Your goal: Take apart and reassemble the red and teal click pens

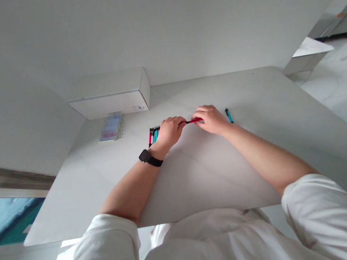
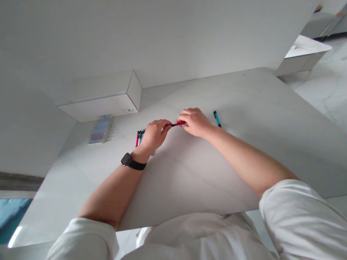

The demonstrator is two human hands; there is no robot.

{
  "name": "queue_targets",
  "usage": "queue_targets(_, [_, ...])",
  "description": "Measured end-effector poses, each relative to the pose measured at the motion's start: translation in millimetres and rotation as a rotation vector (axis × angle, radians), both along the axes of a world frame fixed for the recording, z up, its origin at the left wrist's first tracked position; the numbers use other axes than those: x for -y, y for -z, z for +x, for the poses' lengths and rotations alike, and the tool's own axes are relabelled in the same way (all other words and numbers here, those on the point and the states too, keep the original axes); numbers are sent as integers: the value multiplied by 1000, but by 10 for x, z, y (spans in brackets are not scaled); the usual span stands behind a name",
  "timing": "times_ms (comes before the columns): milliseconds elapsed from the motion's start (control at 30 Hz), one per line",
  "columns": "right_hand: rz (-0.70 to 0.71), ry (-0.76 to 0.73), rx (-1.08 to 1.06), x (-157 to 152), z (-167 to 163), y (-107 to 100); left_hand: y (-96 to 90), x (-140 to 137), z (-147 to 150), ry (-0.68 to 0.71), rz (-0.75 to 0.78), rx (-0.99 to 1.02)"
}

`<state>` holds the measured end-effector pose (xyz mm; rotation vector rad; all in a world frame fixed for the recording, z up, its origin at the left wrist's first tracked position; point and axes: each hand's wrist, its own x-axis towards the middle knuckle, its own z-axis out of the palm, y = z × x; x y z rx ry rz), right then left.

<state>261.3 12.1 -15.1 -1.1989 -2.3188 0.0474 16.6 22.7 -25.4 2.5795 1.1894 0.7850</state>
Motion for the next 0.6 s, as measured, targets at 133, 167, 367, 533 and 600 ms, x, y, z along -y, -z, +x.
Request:
queue_targets(133, [-40,-34,-18,3,1,17,3,-14,-7,8,13,24])
queue_targets(167, [-55,-45,-30,4,0,22,1,-13,-10,7,15,25])
queue_targets(367, [-51,-26,-75,-6,6,34,6,0,-35,-3,18,71])
queue_targets(533, [-38,-13,-44,-17,20,40,45,-15,-34,-49,14,39])
queue_targets(600, [-41,-23,-28,-18,21,43,57,-29,-31,-48,10,3])
